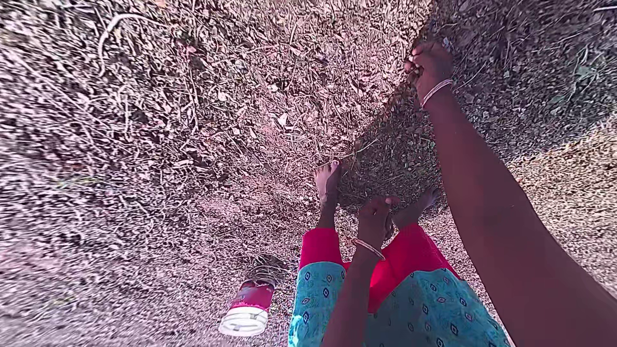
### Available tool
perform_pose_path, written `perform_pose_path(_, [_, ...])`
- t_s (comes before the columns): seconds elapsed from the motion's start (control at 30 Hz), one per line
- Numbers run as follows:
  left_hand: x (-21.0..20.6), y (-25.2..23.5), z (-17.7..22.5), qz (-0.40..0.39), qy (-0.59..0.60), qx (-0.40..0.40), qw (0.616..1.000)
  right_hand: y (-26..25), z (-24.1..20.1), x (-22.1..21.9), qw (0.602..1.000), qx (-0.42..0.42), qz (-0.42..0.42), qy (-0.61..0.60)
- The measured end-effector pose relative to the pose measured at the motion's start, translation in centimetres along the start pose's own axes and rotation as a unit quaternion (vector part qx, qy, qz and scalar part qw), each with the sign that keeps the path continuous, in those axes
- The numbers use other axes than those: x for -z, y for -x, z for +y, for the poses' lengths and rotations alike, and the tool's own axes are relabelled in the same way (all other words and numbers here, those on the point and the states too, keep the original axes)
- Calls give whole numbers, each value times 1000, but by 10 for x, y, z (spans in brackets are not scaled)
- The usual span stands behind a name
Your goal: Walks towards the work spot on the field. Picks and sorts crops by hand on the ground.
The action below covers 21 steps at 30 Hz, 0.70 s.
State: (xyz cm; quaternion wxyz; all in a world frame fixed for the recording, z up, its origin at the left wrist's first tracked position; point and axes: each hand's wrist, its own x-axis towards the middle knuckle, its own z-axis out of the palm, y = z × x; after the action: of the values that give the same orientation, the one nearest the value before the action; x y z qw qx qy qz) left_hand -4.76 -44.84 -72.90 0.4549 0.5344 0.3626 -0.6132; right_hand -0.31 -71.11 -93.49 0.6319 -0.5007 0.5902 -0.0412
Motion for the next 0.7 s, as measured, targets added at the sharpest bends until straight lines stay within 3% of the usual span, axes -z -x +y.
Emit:
perform_pose_path(0.1, [0, 1, 6, 2, 14, 0, 1000, -7, -20, -19, 994, 11, -20, 106])
perform_pose_path(0.2, [4, 3, 13, 10, 14, -4, 1000, -21, -32, -36, 929, 21, -17, 369])
perform_pose_path(0.27, [5, 3, 17, 13, 7, -2, 1000, -25, -34, -40, 893, 28, -11, 448])
perform_pose_path(0.53, [-1, 8, 31, -10, 33, -10, 999, -27, -37, -32, 851, 83, -77, 514])
perform_pose_path(0.7, [-8, 7, 24, -19, 37, -20, 999, -28, -41, -33, 838, 74, -82, 535])
